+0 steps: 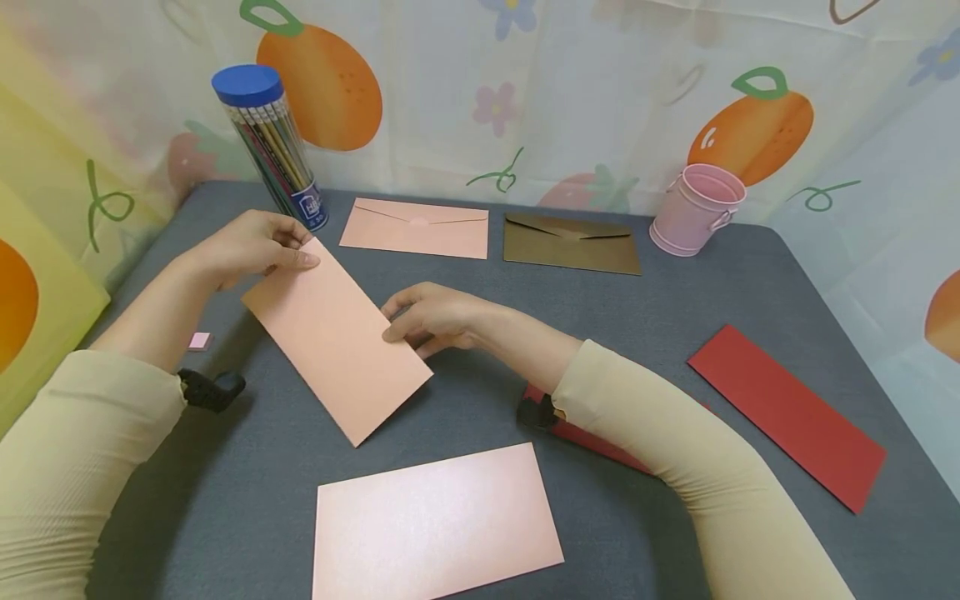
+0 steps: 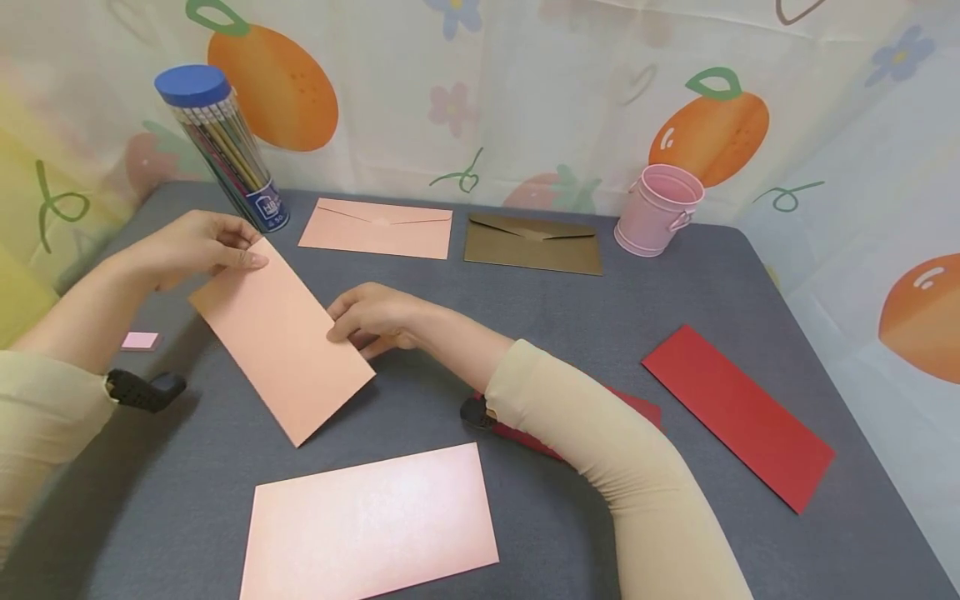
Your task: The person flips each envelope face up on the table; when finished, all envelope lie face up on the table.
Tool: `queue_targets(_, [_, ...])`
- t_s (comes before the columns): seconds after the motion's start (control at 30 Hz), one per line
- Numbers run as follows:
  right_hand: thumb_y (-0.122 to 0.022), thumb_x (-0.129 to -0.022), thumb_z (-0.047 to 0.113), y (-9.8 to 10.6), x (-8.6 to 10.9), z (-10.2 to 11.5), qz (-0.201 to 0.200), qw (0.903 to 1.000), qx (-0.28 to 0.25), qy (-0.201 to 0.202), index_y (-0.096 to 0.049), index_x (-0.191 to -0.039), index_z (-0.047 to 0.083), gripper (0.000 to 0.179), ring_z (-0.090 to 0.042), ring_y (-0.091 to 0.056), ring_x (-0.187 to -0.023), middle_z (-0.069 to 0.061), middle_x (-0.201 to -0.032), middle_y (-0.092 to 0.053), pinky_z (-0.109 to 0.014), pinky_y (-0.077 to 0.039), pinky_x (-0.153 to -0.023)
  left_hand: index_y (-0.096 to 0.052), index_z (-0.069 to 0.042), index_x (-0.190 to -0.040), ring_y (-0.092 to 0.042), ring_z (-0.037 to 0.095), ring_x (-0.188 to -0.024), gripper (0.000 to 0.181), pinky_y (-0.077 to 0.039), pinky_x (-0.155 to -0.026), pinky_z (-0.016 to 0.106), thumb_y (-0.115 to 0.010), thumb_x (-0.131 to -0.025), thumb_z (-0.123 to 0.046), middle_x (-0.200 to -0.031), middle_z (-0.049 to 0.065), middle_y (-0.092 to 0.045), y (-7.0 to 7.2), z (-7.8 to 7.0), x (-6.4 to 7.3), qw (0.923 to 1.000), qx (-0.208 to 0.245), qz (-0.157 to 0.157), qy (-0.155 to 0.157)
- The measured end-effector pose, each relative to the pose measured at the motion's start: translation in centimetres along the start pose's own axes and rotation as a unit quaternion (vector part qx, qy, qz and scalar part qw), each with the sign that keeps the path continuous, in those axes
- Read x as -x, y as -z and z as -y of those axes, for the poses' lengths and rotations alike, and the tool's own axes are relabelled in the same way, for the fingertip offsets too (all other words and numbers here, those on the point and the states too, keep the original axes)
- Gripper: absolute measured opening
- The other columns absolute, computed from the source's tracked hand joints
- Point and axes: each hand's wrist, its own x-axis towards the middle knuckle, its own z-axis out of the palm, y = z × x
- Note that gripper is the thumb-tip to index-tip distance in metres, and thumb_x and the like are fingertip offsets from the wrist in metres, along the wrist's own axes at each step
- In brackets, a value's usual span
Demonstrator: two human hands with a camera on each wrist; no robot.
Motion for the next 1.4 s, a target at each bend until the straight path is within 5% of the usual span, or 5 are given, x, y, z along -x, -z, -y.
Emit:
queue_targets(0.67, [-0.060,-0.097,0.008,9.3,3.5,-1.8,-0.010,0.9996,0.016,0.023,-0.059,-0.107,0.004,0.012,-0.011,-0.059,-0.071,0.001,-0.084,-0.056,-0.028,-0.060,-0.075,-0.049,-0.023,-0.107,-0.054,0.001,-0.082,0.023,-0.051,-0.079,0.020,-0.065,-0.095,-0.036,-0.093,-0.017,-0.052,-1.0,-0.7,-0.4,0.9805,0.191,0.005,0.048])
queue_targets(0.87, [-0.058,-0.096,0.001,11.3,4.8,-2.6,-0.040,0.9981,-0.039,0.028,-0.038,-0.145,-0.002,0.053,-0.011,-0.066,-0.074,-0.001,-0.084,-0.061,-0.023,-0.059,-0.076,-0.046,-0.016,-0.112,-0.059,-0.001,-0.080,0.030,-0.053,-0.075,0.018,-0.065,-0.095,-0.032,-0.089,-0.018,-0.057,-1.6,-1.3,-0.5,0.9707,0.236,0.004,0.044])
queue_targets(1.0, [-0.057,-0.098,0.002,12.5,5.5,-3.0,-0.066,0.9951,-0.059,0.044,-0.058,-0.096,0.002,0.003,-0.011,-0.062,-0.072,-0.002,-0.079,-0.057,-0.020,-0.058,-0.073,-0.048,-0.013,-0.110,-0.057,0.000,-0.084,0.027,-0.053,-0.079,0.017,-0.064,-0.096,-0.030,-0.092,-0.014,-0.054,-2.0,-1.7,-0.7,0.9675,0.248,0.034,0.036])
queue_targets(1.1, [-0.056,-0.098,0.003,13.5,5.9,-3.4,-0.078,0.9934,-0.064,0.054,-0.046,-0.070,0.008,0.031,-0.010,-0.056,-0.070,-0.001,-0.074,-0.051,-0.019,-0.057,-0.072,-0.054,-0.015,-0.104,-0.057,0.002,-0.085,0.014,-0.053,-0.082,0.017,-0.062,-0.098,-0.023,-0.091,-0.011,-0.054,-2.1,-1.7,-0.8,0.9640,0.257,0.063,0.025])
queue_targets(1.4, [-0.054,-0.100,0.003,15.6,7.0,-4.1,-0.098,0.9921,-0.047,0.063,-0.043,-0.068,0.011,0.034,-0.009,-0.045,-0.066,0.001,-0.065,-0.039,-0.017,-0.057,-0.073,-0.050,-0.004,-0.122,-0.065,0.005,-0.090,0.026,-0.057,-0.088,0.020,-0.058,-0.099,-0.013,-0.096,-0.007,-0.061,-2.6,-1.7,-0.8,0.9617,0.252,0.106,0.018])
